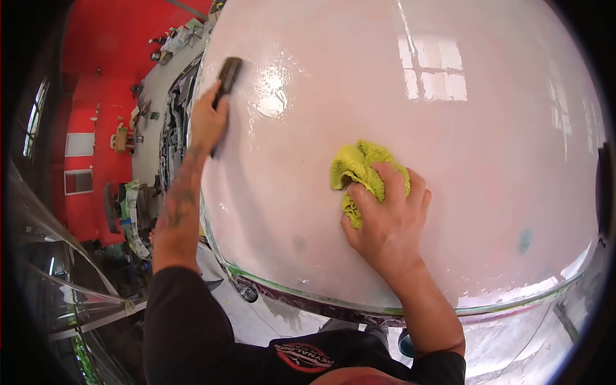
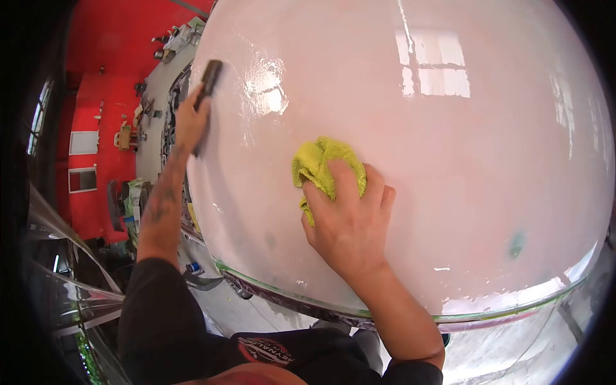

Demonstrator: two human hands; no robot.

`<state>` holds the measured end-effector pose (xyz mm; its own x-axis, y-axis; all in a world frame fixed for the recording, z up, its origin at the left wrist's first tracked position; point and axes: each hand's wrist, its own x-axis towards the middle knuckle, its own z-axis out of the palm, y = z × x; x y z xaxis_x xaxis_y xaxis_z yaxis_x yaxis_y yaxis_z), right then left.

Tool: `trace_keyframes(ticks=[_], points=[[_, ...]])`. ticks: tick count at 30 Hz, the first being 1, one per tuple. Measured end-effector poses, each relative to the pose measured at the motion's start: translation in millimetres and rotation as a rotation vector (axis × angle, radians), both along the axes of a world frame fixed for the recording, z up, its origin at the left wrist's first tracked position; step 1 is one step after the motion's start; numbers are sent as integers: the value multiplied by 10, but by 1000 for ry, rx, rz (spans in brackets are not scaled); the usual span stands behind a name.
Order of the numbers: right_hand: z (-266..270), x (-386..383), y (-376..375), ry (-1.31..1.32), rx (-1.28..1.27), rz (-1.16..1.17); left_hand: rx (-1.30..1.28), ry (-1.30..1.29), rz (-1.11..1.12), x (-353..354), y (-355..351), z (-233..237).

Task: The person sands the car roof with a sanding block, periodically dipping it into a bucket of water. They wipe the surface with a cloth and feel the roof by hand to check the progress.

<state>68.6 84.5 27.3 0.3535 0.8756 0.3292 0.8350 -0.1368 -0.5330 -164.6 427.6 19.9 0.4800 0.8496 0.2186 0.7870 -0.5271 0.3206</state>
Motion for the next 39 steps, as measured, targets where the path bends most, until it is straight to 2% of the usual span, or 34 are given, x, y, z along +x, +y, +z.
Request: trace_keyframes(ticks=[1,3,4,6,7,8,9,10,11,14,16,19,21,23,26,28,29,30,31,32,34,35,37,39], points=[[-14,0,1,-6,-2,-2,-94,11,187,35,388,42],[-23,-7,4,-7,13,-9,113,130,271,-180,1006,-217],[-30,13,12,-15,8,5,106,123,285,-185,865,-231],[-23,-5,4,3,24,-8,104,30,166,-82,249,-109],[-9,-15,3,13,26,-3,90,9,75,-90,-188,-76],[1,-10,2,8,13,-1,124,-17,-134,-131,-629,-32],[7,-4,5,1,-1,-1,223,20,-235,-274,-990,-81],[6,4,13,1,3,-1,166,67,-246,-321,-1204,7],[-1,2,15,-4,4,-8,166,68,-246,-342,-1096,-3],[-17,-7,22,-19,13,-10,22,-53,-2,-344,-269,-47],[-26,-9,11,-25,18,-13,39,24,207,-457,467,-167],[-22,-23,-5,-6,34,-5,87,87,307,-338,222,-165],[-8,-15,3,-6,24,-7,45,-34,121,-399,-518,-116],[2,-13,1,-4,20,-2,218,50,-100,-672,-1286,-196],[18,-7,12,-10,13,-7,173,87,-187,-849,-1425,-147],[-5,-9,20,-13,16,-4,106,12,-4,-794,-777,-204],[-24,-23,7,-19,26,-12,-17,-3,154,-679,-480,-103],[-35,-24,8,-30,40,-19,25,27,277,-739,-131,-189],[-31,-24,13,-34,39,-14,14,72,364,-689,-17,-156],[-22,-17,8,-35,25,-14,53,42,333,-742,-59,-244],[-3,-22,1,-23,21,-16,51,42,293,-703,-394,-200],[-1,-21,4,-18,25,-16,3,65,288,-646,-867,-103],[2,-15,-1,-9,26,-11,182,54,28,-884,-1624,-218],[-4,-8,9,-23,28,-6,96,125,27,-1046,-2107,-177]])
